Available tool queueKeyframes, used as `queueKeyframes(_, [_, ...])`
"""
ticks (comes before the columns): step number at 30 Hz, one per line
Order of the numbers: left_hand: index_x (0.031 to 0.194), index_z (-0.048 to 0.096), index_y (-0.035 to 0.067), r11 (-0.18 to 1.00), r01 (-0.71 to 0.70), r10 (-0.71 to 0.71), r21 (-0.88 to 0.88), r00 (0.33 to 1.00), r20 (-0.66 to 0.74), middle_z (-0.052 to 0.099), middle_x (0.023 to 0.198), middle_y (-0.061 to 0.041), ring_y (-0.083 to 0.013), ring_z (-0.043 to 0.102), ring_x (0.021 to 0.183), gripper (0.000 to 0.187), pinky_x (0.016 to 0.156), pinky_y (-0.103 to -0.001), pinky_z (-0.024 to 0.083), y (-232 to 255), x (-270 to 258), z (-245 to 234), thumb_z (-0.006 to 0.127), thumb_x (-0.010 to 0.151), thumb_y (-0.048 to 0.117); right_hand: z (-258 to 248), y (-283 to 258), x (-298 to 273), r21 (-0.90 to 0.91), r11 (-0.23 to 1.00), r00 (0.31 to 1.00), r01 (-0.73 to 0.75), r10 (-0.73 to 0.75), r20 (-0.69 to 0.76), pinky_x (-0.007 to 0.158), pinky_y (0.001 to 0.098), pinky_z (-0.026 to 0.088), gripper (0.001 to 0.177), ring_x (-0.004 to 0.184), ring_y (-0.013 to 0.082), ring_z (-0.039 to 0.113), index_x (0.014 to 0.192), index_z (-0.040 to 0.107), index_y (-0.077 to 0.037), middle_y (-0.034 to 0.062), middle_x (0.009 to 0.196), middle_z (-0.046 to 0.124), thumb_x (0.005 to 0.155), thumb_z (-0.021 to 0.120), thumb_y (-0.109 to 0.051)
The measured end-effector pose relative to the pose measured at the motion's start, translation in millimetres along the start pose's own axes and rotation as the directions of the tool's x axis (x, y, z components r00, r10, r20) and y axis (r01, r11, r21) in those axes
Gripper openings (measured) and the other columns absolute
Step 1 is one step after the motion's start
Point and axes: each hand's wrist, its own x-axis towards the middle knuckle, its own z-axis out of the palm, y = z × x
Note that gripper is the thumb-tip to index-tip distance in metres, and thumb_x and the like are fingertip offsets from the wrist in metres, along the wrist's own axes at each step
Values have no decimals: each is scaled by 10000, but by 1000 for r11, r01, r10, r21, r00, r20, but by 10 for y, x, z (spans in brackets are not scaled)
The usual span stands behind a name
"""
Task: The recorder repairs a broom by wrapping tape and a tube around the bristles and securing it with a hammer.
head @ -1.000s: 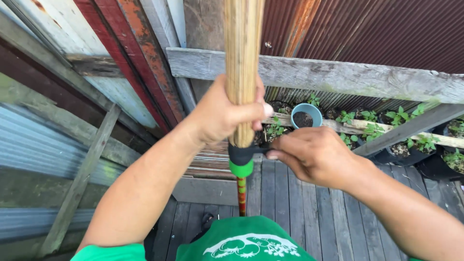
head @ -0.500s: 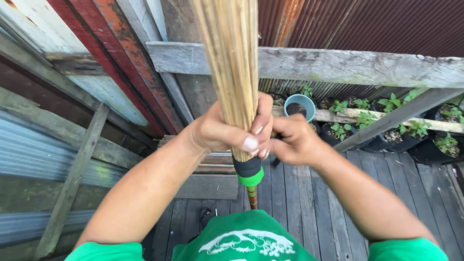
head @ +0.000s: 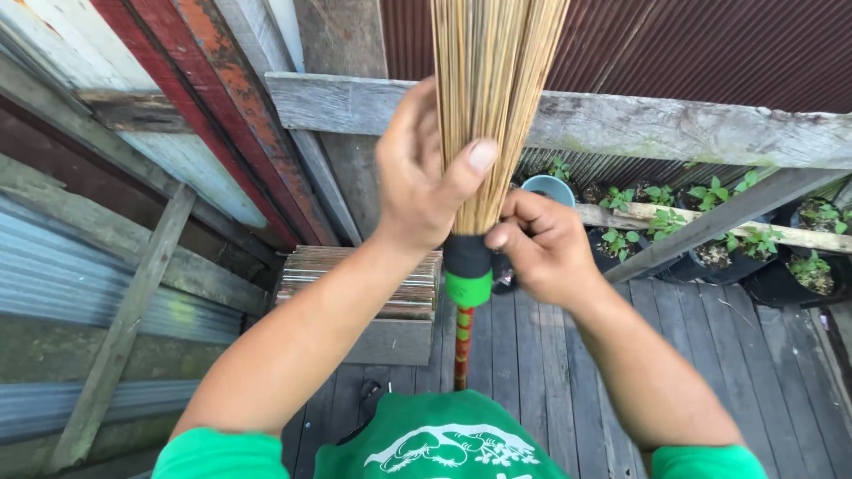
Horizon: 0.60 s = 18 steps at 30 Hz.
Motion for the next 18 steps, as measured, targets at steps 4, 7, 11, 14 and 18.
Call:
queueKeyframes(4, [1401, 489, -77, 965, 114, -97, 238, 992, -79, 688, 1243, -159, -213, 695, 1120, 807, 1005, -353, 596, 152, -142, 202, 819, 837, 397, 180, -184, 51, -362, 926, 961, -104, 0, -275, 625, 271, 528, 130, 699, 79, 612, 1056, 712, -26, 13, 772, 709, 951, 703, -102])
queueKeyframes(7, [1370, 385, -82, 799, -54, 77, 599, 997, -12, 625, 1271, -127, -180, 614, 1184, 919, 1024, -329, 512, 261, -183, 294, 886, 732, 352, 283, -174, 6, -596, 793, 953, 131, -265, -144, 623, 327, 554, 212, 708, 210, 705, 1051, 663, -6, 124, 801, 700, 845, 621, 13])
queueKeyframes(11, [1228, 600, 3, 788, 206, -146, 581, 978, -148, 740, 1056, -47, -106, 697, 954, 543, 875, -301, 601, 191, -157, 68, 861, 798, 207, 219, -422, 11, -635, 729, 943, 256, -332, 0, 595, 413, 529, 122, 680, 332, 673, 934, 642, -24, 147, 744, 655, 880, 744, -66])
queueKeyframes(14, [1118, 631, 25, 792, 182, -198, 583, 980, -38, 692, 948, -26, -86, 658, 878, 316, 807, -295, 581, 263, -219, -66, 801, 875, 132, 76, -658, -41, -623, 698, 935, 353, -289, 206, 551, 441, 492, 165, 602, 322, 625, 856, 629, -27, 124, 652, 587, 887, 779, -88])
queueKeyframes(18, [963, 605, 40, 807, 412, -447, 424, 894, -18, 637, 773, -5, -91, 627, 661, 212, 592, -294, 542, 459, -243, -52, 772, 844, 93, -152, -777, -65, -595, 692, 911, 408, -261, 321, 541, 422, 484, 146, 572, 299, 608, 810, 660, -32, 103, 628, 583, 868, 786, -79])
